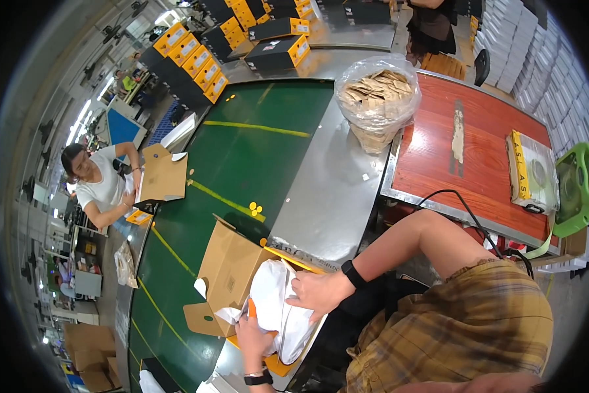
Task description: The recorder is packing white sneakers into cardboard boxes on an assembly line.
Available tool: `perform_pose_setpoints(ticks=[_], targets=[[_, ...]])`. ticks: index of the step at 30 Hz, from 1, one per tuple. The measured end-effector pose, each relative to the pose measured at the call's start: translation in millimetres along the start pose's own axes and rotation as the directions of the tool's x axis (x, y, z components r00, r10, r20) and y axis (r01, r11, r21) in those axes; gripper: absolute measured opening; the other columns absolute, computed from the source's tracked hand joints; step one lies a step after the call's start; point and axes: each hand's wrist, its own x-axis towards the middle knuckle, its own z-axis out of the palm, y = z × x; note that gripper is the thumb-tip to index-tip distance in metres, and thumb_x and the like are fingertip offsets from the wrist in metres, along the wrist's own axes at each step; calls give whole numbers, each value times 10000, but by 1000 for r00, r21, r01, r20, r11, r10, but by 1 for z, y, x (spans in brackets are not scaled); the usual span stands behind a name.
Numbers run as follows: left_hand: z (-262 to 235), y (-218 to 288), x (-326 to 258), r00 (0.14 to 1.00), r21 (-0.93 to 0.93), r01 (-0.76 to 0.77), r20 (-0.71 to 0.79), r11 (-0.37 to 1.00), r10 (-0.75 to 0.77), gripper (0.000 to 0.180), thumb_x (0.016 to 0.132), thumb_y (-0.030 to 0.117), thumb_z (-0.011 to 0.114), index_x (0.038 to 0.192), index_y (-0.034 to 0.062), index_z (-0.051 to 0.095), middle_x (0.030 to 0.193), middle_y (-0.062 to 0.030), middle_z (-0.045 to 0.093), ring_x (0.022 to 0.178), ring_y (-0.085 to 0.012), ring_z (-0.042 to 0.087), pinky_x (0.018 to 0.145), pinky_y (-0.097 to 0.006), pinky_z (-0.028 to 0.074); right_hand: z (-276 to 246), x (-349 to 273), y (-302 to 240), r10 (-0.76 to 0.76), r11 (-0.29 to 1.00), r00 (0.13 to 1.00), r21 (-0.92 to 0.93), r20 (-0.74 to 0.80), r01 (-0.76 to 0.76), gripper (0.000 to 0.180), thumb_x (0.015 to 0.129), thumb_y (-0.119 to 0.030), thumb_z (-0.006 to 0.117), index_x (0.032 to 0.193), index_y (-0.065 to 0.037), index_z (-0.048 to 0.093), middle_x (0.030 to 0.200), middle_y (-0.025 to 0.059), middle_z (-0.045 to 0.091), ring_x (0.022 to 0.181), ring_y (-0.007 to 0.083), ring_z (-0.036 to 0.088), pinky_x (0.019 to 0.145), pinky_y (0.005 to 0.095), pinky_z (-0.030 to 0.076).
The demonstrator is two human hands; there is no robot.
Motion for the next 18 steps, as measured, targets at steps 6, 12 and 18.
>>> perform_pose_setpoints(ticks=[6,12,18], targets=[[-35,23,1,993,85,43,106,995,-52,1081,547,239,883,1483,187,345,1196,-217,553,1117,-424,506,955,-455,431,-15,1,33,57,979,997,-197,41,-48,630,796,-605,594,926,3,690,927,94,623,984,227,481,890,342,343],[-9,16,-9,998,35,36,-49,999,-35,956,570,254,872,1422,173,446,1229,-179,512,1157,-402,463,937,-481,419,-40,-17,55,18,1000,988,-10,-153,-19,448,819,-500,624,944,-76,693,980,73,632,1049,252,503,882,380,389],[-11,-2,-18,998,-96,-45,37,994,48,908,621,184,841,1423,85,427,1370,-224,437,1255,-423,405,1061,-467,341,-117,-114,178,447,873,592,182,-670,-453,148,810,-153,671,949,-109,694,900,97,651,913,307,572,843,427,439]])
